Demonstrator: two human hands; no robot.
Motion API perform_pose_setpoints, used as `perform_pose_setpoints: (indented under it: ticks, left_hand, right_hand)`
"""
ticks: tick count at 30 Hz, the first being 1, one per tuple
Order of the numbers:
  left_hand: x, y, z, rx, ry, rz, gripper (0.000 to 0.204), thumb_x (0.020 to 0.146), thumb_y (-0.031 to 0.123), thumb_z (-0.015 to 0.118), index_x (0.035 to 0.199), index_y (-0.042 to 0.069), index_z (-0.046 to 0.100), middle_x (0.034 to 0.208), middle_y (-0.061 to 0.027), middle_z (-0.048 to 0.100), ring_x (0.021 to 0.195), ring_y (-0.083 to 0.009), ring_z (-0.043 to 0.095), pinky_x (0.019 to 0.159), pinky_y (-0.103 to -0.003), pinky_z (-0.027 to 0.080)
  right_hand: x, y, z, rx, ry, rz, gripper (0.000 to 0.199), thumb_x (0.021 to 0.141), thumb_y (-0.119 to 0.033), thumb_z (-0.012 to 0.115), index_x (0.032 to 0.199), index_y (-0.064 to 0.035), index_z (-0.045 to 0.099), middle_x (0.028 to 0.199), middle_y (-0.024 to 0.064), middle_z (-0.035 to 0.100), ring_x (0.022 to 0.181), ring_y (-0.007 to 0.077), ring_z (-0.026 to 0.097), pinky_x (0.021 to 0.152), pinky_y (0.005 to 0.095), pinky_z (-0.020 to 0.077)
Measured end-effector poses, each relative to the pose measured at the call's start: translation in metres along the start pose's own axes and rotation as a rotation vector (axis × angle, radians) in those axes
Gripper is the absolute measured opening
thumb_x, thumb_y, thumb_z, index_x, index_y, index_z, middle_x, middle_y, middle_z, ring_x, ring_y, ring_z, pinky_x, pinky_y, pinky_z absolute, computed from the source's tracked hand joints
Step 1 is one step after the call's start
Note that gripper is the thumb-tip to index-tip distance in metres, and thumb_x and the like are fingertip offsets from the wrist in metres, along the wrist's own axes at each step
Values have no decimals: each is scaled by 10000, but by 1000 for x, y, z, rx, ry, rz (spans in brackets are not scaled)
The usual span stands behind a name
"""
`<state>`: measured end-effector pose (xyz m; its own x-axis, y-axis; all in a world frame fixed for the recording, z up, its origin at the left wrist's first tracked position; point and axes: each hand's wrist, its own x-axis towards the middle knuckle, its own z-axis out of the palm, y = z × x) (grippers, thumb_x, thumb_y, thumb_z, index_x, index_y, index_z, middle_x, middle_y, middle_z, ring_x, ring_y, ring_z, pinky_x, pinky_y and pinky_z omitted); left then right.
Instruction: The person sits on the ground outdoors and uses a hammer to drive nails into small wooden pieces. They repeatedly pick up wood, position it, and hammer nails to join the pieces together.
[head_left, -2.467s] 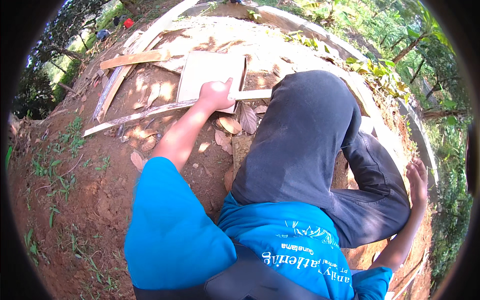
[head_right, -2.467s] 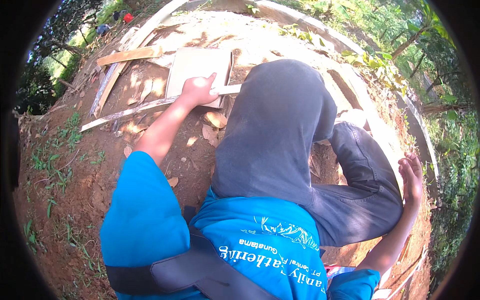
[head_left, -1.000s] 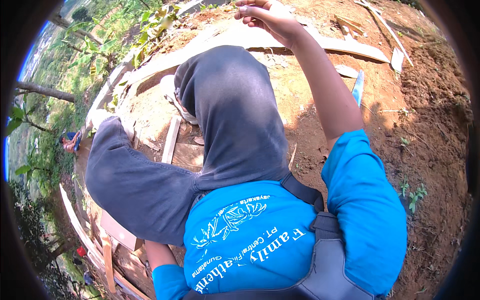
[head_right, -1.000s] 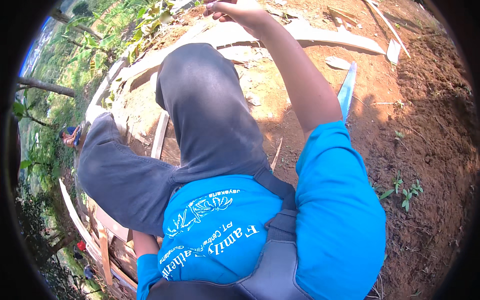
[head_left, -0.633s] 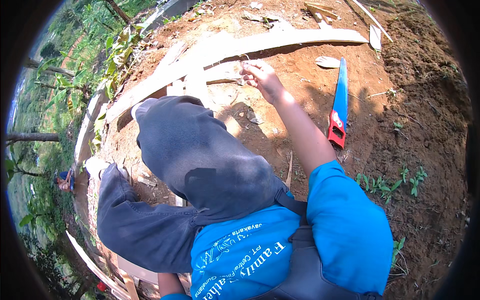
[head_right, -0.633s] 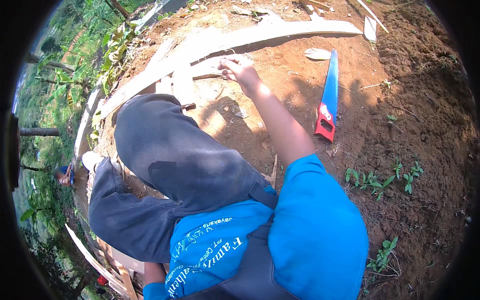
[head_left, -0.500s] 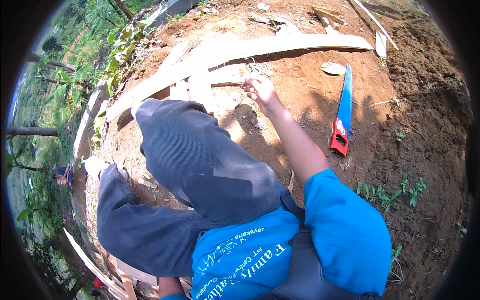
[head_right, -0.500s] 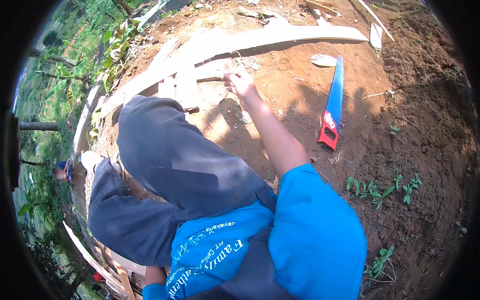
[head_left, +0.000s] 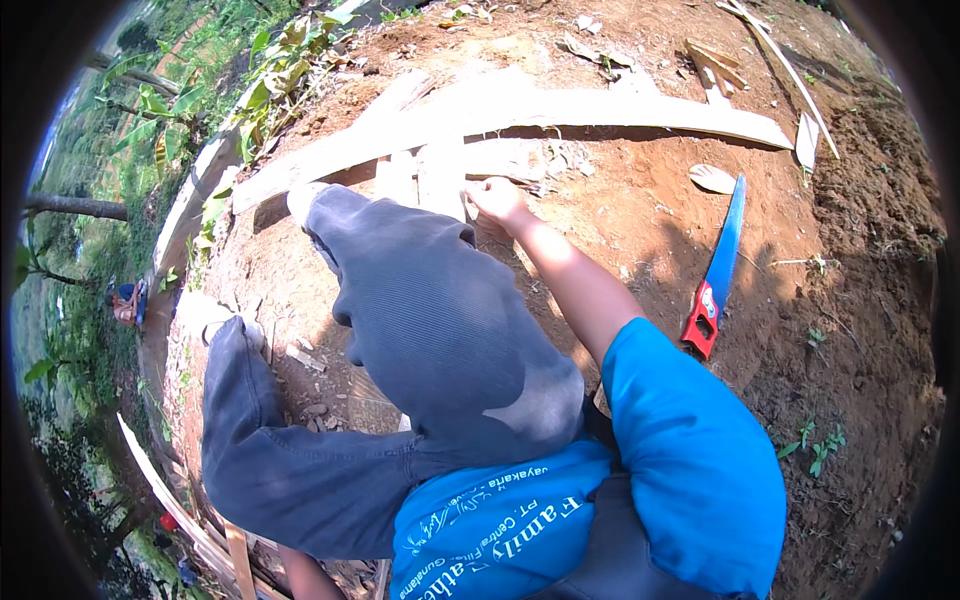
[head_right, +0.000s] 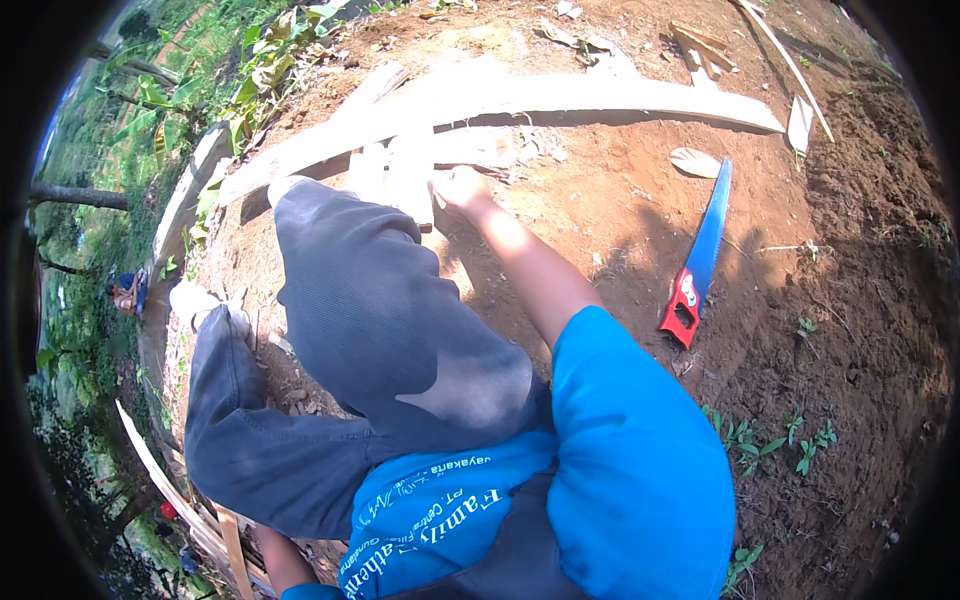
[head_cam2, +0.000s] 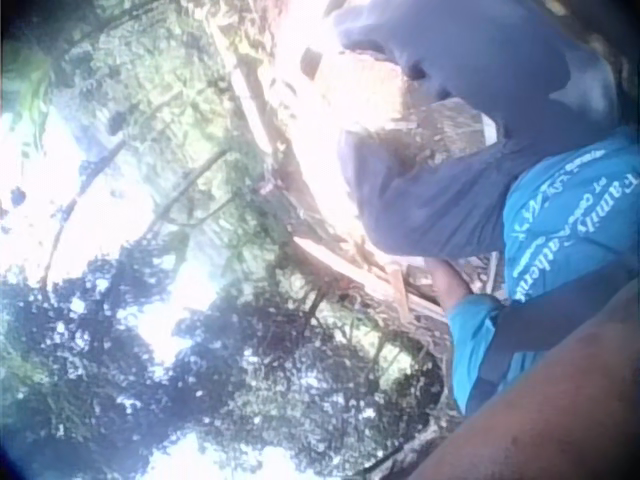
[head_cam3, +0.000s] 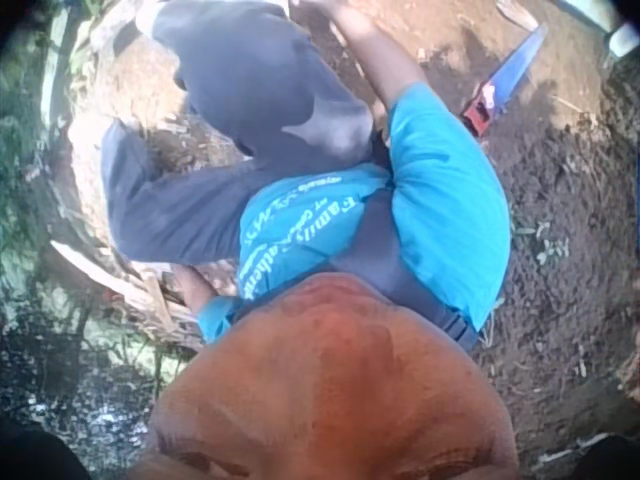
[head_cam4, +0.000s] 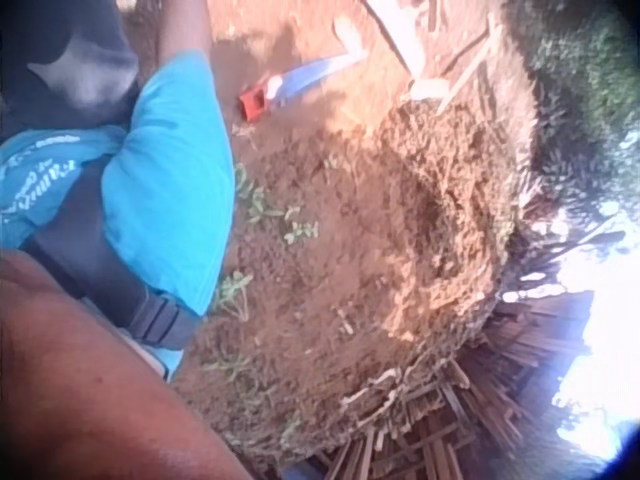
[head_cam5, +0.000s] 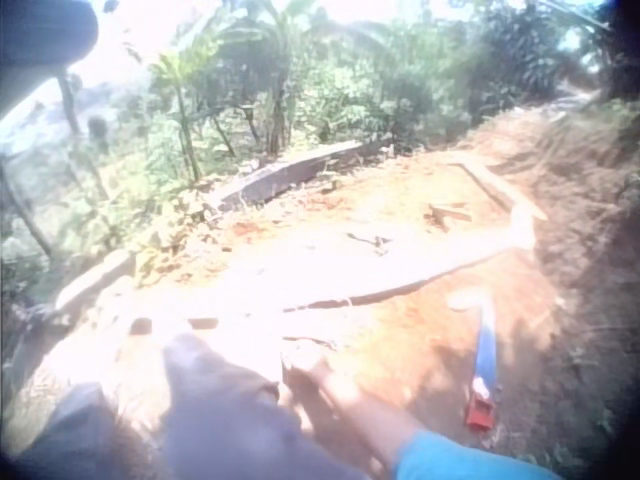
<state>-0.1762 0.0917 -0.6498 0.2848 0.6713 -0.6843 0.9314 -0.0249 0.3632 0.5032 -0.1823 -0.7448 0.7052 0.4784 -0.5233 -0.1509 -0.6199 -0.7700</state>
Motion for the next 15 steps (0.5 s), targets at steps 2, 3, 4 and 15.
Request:
perform_pose_setpoints:
  ticks: [2, 3, 4, 15]
  left_hand:
    - [-6, -5, -23, -52, 13, 22, 270, 929, 249, 685, 1003, -8, 721, 895, -66, 743, 821, -182, 693, 727, -347, 534]
    - [-6, -4, -40, -74, 22, 38, 271, 932, 248, 683, 1004, -10, 722, 895, -65, 743, 819, -178, 693, 727, -345, 533]
    - [-4, -4, -60, -121, 49, 78, 272, 934, 248, 681, 1004, -12, 722, 894, -63, 744, 818, -175, 693, 726, -344, 532]
    - [66, 169, -160, 35, 315, 482, 256, 1006, 194, 617, 1067, -36, 712, 829, 30, 630, 746, -56, 522, 692, -244, 433]
  right_hand:
    - [8, 2, 6, -82, -44, -80, 414, 929, -428, 681, 776, -44, 663, 643, 62, 602, 559, 119, 558, 471, 329, 418]
    - [8, 6, 11, -73, -35, -153, 411, 919, -425, 698, 759, -49, 653, 639, 53, 599, 554, 114, 556, 466, 328, 413]
    - [8, 9, 17, -70, -28, -232, 409, 909, -421, 715, 742, -54, 643, 636, 44, 597, 550, 109, 554, 461, 327, 409]
    - [-77, 23, -58, 84, -154, 309, 328, 894, -374, 751, 889, -46, 737, 756, 30, 709, 561, 77, 593, 480, 234, 406]
